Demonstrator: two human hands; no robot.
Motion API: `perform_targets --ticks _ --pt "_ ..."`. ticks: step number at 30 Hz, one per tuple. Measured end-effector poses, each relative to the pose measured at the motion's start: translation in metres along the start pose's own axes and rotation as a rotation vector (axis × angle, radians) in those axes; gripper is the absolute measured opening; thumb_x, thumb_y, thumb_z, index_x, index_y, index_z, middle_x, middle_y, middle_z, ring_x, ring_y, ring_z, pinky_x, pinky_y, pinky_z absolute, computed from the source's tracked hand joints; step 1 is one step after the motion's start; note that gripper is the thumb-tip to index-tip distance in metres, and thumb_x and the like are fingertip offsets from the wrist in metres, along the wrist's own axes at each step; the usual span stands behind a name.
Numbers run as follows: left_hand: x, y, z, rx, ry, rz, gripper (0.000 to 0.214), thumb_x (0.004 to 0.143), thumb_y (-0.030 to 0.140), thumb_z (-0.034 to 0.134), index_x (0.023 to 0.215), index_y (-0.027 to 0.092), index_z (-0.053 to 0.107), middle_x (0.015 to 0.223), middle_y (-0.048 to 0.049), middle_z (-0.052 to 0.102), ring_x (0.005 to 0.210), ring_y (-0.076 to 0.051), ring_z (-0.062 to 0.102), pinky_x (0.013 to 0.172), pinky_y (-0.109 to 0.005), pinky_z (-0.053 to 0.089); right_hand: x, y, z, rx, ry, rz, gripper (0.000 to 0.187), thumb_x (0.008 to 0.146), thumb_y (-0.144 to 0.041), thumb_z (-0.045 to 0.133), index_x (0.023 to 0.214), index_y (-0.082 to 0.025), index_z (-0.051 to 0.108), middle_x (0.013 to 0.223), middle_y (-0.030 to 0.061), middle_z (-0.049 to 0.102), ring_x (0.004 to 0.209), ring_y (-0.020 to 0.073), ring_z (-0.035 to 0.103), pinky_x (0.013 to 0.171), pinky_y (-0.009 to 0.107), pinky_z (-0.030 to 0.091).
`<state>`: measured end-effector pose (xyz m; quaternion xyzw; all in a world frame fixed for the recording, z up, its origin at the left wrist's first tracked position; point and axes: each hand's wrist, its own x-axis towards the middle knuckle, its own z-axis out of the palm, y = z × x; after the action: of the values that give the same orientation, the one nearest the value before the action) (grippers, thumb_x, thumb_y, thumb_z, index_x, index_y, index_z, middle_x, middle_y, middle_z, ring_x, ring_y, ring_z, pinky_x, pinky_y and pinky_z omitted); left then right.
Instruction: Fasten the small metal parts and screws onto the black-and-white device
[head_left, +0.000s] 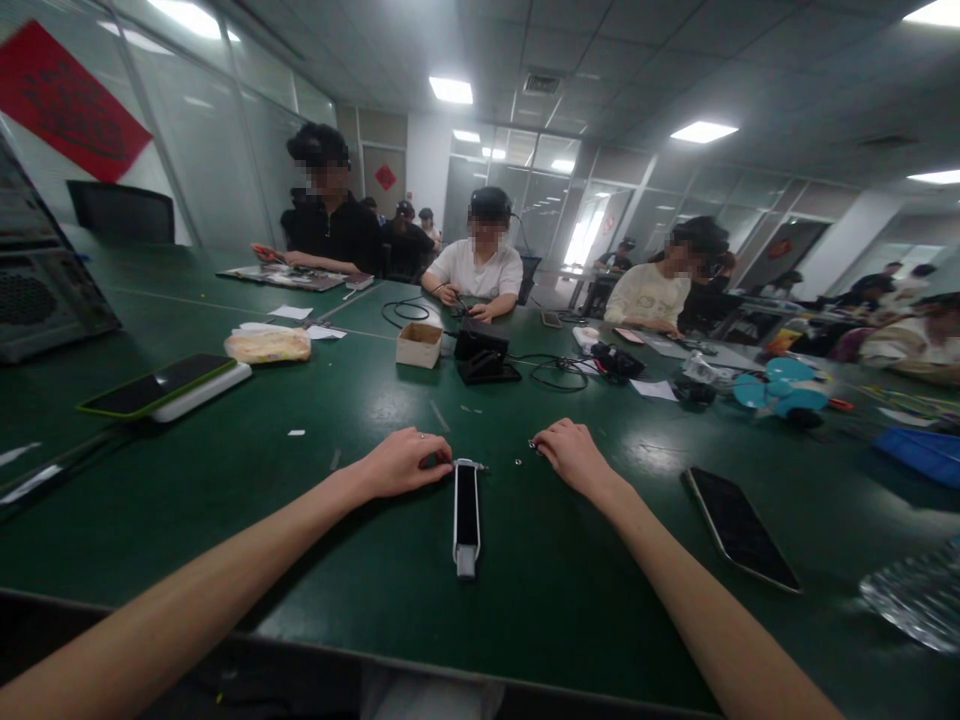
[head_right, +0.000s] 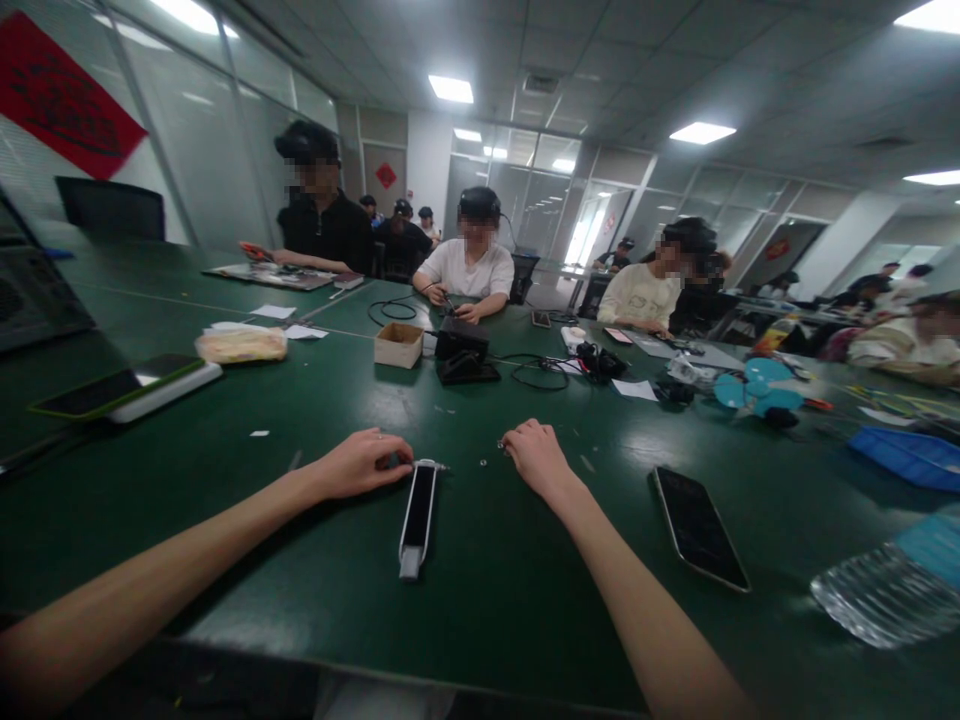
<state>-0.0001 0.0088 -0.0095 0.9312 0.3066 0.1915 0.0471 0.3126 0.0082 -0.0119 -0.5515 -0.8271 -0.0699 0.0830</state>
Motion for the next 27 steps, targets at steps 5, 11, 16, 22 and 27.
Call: perform_targets --ticks 5,11,16,22,27 --pt "0.0 0.001 -0.002 -0.016 -0.002 -0.001 0.019 0.09 0.034 0.055 0.095 0.02 0.066 0.078 0.0001 0.067 0.064 -0.014 0.058 0.065 -0.026 0.042 -0.002 0.001 -0.001 0.04 -0.04 0.022 0.016 0.091 -0.016 0.053 0.096 -0.017 0.069 0.096 0.008 0.07 0.095 0.0241 0.057 0.08 0.037 0.041" --pt "0.0 0.001 -0.002 -0.018 -0.03 -0.018 0.02 0.091 0.035 0.053 0.096 0.02 0.066 0.081 -0.0003 0.068 0.067 -0.014 0.058 0.07 -0.028 0.043 -0.004 0.008 0.001 0.024 0.053 0.018 0.024 0.093 -0.015 0.045 0.11 -0.017 0.063 0.108 0.0117 0.066 0.102 0.024 0.054 0.082 0.036 0.04" --pt "0.0 0.003 -0.004 -0.022 -0.065 -0.038 0.018 0.09 0.033 0.055 0.098 0.02 0.065 0.084 -0.0003 0.069 0.07 -0.015 0.059 0.071 -0.028 0.042 -0.007 0.015 -0.003 -0.04 -0.082 0.026 0.027 0.092 -0.017 0.047 0.111 -0.021 0.065 0.109 0.0109 0.065 0.102 0.025 0.053 0.082 0.037 0.038" --pt "0.0 0.002 -0.003 -0.031 -0.05 -0.026 0.017 0.09 0.033 0.056 0.097 0.02 0.065 0.08 0.0009 0.067 0.069 -0.015 0.059 0.072 -0.028 0.042 -0.009 0.013 -0.008 -0.014 -0.107 0.028 0.03 0.091 -0.017 0.047 0.115 -0.021 0.064 0.109 0.0104 0.065 0.102 0.025 0.053 0.083 0.037 0.038" --pt "0.001 0.001 -0.002 -0.026 -0.058 -0.031 0.017 0.09 0.033 0.057 0.098 0.02 0.065 0.085 0.0001 0.069 0.072 -0.016 0.06 0.073 -0.028 0.042 -0.006 0.012 -0.007 -0.001 -0.153 0.006 0.027 0.093 -0.02 0.046 0.109 -0.021 0.067 0.106 0.0098 0.066 0.101 0.0242 0.055 0.084 0.037 0.039"
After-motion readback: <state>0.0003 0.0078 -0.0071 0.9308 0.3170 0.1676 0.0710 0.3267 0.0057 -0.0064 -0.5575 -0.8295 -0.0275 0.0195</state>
